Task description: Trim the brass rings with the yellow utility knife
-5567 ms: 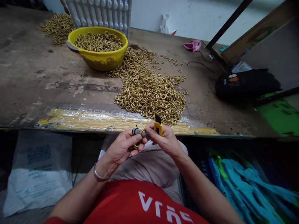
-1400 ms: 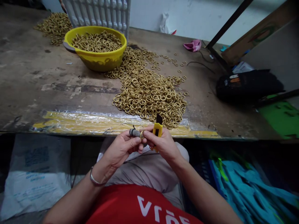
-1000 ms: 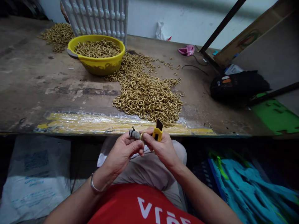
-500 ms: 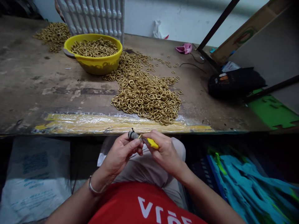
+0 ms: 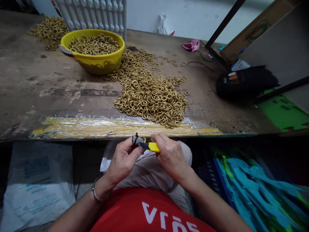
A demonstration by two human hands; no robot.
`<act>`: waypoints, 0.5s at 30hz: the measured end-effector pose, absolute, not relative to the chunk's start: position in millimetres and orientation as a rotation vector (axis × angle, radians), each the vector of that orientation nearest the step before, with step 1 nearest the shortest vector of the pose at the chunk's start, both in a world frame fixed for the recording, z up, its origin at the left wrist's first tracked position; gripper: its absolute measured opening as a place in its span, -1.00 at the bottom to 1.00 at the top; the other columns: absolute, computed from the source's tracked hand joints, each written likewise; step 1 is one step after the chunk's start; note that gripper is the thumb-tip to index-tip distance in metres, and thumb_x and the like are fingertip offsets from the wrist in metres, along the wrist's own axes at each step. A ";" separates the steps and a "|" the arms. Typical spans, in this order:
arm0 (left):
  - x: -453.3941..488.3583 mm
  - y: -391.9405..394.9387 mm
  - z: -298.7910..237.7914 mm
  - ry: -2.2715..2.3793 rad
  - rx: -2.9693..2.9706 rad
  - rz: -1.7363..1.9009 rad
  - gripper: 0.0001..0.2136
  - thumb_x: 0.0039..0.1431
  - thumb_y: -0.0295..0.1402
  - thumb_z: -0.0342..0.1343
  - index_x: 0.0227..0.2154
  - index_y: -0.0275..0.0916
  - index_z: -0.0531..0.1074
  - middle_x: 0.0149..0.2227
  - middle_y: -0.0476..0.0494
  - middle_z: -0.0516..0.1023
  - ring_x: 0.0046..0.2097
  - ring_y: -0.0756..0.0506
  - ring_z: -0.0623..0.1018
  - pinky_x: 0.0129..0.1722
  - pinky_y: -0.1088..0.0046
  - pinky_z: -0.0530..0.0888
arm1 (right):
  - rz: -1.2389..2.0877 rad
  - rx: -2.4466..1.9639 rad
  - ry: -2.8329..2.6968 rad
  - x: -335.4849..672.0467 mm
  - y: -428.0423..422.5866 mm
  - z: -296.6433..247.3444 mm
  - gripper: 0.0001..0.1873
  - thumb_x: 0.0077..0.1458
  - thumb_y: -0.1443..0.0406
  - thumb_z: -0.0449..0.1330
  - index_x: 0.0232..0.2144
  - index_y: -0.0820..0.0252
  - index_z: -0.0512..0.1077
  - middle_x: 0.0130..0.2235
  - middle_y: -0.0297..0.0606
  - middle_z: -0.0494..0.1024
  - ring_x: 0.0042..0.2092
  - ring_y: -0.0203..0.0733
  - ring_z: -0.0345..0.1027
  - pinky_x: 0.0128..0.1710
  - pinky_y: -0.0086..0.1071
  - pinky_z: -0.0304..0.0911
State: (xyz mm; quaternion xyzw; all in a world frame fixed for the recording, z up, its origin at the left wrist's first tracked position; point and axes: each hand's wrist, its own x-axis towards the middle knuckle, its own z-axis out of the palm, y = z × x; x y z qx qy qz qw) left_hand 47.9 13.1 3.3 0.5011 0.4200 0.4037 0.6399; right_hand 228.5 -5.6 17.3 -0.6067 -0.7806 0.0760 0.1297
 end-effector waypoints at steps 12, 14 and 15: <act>35.3 15.0 23.7 0.756 1.347 0.787 -0.81 0.20 -0.29 0.16 -0.48 -0.26 0.42 -0.44 -0.12 0.41 -0.37 -0.08 0.39 -0.33 0.41 0.32 | 0.147 -2.231 -2.156 252.2 40.3 5.5 -0.82 0.17 0.49 0.05 -0.26 0.23 0.42 -0.25 -0.16 0.55 -0.27 -0.16 0.40 -0.35 -0.36 0.06; 38.0 18.9 12.4 0.790 1.197 0.819 -0.75 0.21 -0.22 0.15 -0.50 -0.27 0.40 -0.49 -0.09 0.38 -0.41 -0.05 0.36 -0.36 0.42 0.31 | 0.138 -2.125 -2.153 257.7 46.7 1.8 -0.81 0.14 0.48 0.09 -0.24 0.20 0.43 -0.21 -0.20 0.53 -0.22 -0.17 0.41 -0.31 -0.37 0.09; 40.1 22.1 5.8 0.812 1.117 0.835 -0.72 0.22 -0.20 0.15 -0.52 -0.27 0.39 -0.52 -0.07 0.37 -0.43 -0.03 0.35 -0.37 0.44 0.31 | 0.140 -2.088 -2.166 258.2 50.2 0.0 -0.80 0.13 0.48 0.10 -0.22 0.18 0.44 -0.20 -0.21 0.52 -0.22 -0.18 0.40 -0.30 -0.38 0.10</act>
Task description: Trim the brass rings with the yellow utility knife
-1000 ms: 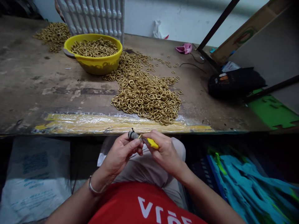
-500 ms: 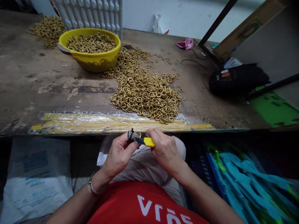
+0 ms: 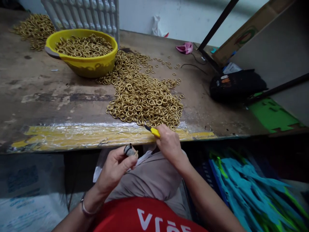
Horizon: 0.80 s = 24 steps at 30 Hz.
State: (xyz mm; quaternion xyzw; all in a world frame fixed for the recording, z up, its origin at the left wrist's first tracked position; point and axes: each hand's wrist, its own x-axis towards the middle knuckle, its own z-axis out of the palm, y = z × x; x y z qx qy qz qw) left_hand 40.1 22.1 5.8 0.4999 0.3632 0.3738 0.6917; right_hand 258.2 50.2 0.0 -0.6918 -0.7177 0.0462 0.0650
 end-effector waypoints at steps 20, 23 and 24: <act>50.4 55.9 -8.2 0.782 0.470 0.807 -0.72 0.06 -0.21 0.32 -0.35 -0.30 0.42 -0.44 -0.08 0.54 -0.60 0.13 0.32 -0.74 0.73 0.14 | 1.137 -1.402 -1.612 242.8 70.5 17.0 -0.83 0.12 0.22 0.20 -0.43 0.20 0.48 -0.45 -0.35 0.44 -0.39 -0.29 0.29 -0.35 -0.42 0.19; 49.6 54.2 -4.4 0.688 0.506 0.777 -0.72 0.07 -0.20 0.32 -0.33 -0.33 0.47 -0.39 -0.14 0.57 -0.61 0.14 0.29 -0.74 0.71 0.14 | 1.353 -1.323 -1.468 234.7 61.7 18.1 -0.79 0.08 0.16 0.25 -0.41 0.21 0.50 -0.44 -0.35 0.44 -0.41 -0.31 0.26 -0.39 -0.43 0.17; 49.4 53.1 -3.9 0.668 0.515 0.772 -0.71 0.07 -0.19 0.32 -0.32 -0.35 0.49 -0.39 -0.15 0.57 -0.61 0.15 0.29 -0.74 0.70 0.14 | 1.377 -1.301 -1.456 232.1 59.4 17.8 -0.78 0.08 0.16 0.25 -0.41 0.22 0.50 -0.45 -0.35 0.44 -0.41 -0.31 0.25 -0.40 -0.43 0.16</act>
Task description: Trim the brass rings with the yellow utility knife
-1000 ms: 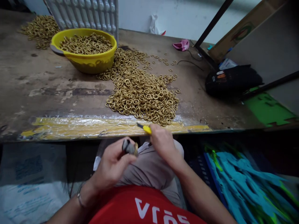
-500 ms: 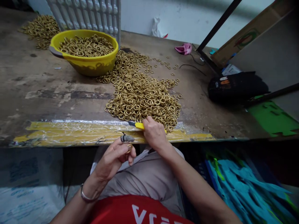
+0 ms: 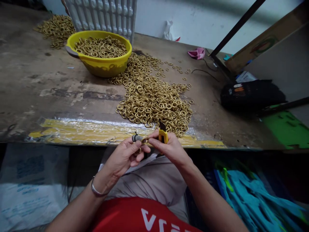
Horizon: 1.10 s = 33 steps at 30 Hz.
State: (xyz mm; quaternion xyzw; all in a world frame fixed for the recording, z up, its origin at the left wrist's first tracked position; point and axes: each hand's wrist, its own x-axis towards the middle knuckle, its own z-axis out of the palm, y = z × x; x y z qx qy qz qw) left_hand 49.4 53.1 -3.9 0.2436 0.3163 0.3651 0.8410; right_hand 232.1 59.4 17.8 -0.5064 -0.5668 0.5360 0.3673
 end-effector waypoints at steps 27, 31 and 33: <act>42.2 10.5 38.0 0.688 1.058 0.783 -0.78 0.16 -0.26 0.20 -0.47 -0.28 0.37 -0.51 -0.01 0.27 -0.48 0.05 0.22 -0.52 0.54 0.21 | 0.103 -2.142 -2.212 247.8 39.3 6.9 -0.76 0.16 0.47 0.06 -0.16 0.20 0.45 -0.19 -0.20 0.53 -0.22 -0.14 0.41 -0.32 -0.35 0.10; 50.3 21.9 17.1 0.719 0.590 0.783 -0.66 0.13 -0.11 0.22 -0.46 -0.25 0.26 -0.56 0.10 0.13 -0.56 0.11 0.02 -0.66 0.63 -0.07 | 0.056 -2.148 -2.226 249.2 54.3 -0.1 -0.71 0.17 0.45 0.06 -0.11 0.12 0.45 -0.14 -0.23 0.49 -0.24 -0.19 0.41 -0.34 -0.36 0.09; 52.4 28.3 8.3 0.746 0.528 0.817 -0.65 0.12 -0.16 0.24 -0.49 -0.25 0.21 -0.56 0.10 0.15 -0.56 0.12 0.02 -0.67 0.65 -0.07 | 0.019 -2.176 -2.277 248.1 64.1 -4.7 -0.70 0.19 0.45 0.03 -0.11 0.11 0.46 -0.12 -0.22 0.48 -0.29 -0.20 0.40 -0.38 -0.35 0.07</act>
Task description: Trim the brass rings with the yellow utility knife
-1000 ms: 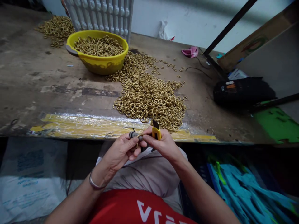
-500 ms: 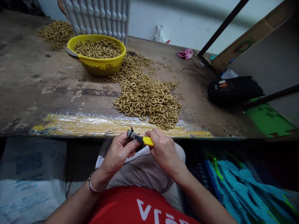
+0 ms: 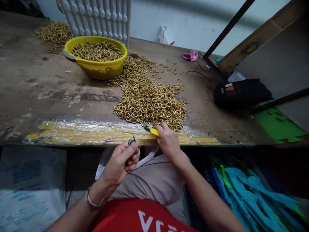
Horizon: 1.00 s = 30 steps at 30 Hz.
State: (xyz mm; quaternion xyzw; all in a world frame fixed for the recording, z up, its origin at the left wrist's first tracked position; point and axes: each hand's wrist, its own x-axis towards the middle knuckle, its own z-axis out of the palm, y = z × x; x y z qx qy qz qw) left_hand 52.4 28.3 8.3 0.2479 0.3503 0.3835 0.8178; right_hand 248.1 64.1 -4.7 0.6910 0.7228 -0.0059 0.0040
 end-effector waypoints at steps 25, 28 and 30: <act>60.3 38.8 -10.9 1.200 1.265 0.983 -0.89 0.07 -0.37 0.25 -0.33 -0.27 0.54 -0.37 -0.08 0.60 -0.35 -0.03 0.51 -0.29 0.47 0.44 | -3.219 1.903 1.111 215.5 54.5 12.1 -0.56 -0.15 0.08 0.40 -0.55 0.20 0.25 -0.63 -0.52 0.27 -0.67 -0.51 -0.01 -0.71 -0.57 -0.10; 57.6 38.8 -7.8 1.164 1.106 0.944 -0.89 0.05 -0.35 0.25 -0.43 -0.29 0.48 -0.56 0.03 0.45 -0.53 0.06 0.36 -0.53 0.57 0.31 | -3.151 1.912 1.279 213.5 51.3 15.7 -0.56 -0.09 0.03 0.35 -0.55 0.20 0.25 -0.61 -0.50 0.26 -0.66 -0.50 -0.02 -0.69 -0.54 -0.13; 54.8 39.2 -6.1 1.112 0.943 0.884 -0.85 0.04 -0.31 0.26 -0.41 -0.29 0.45 -0.60 0.06 0.38 -0.58 0.09 0.29 -0.61 0.62 0.19 | -3.001 1.990 1.522 214.8 48.2 17.5 -0.58 0.00 0.01 0.27 -0.53 0.19 0.26 -0.59 -0.49 0.24 -0.64 -0.48 -0.04 -0.66 -0.51 -0.13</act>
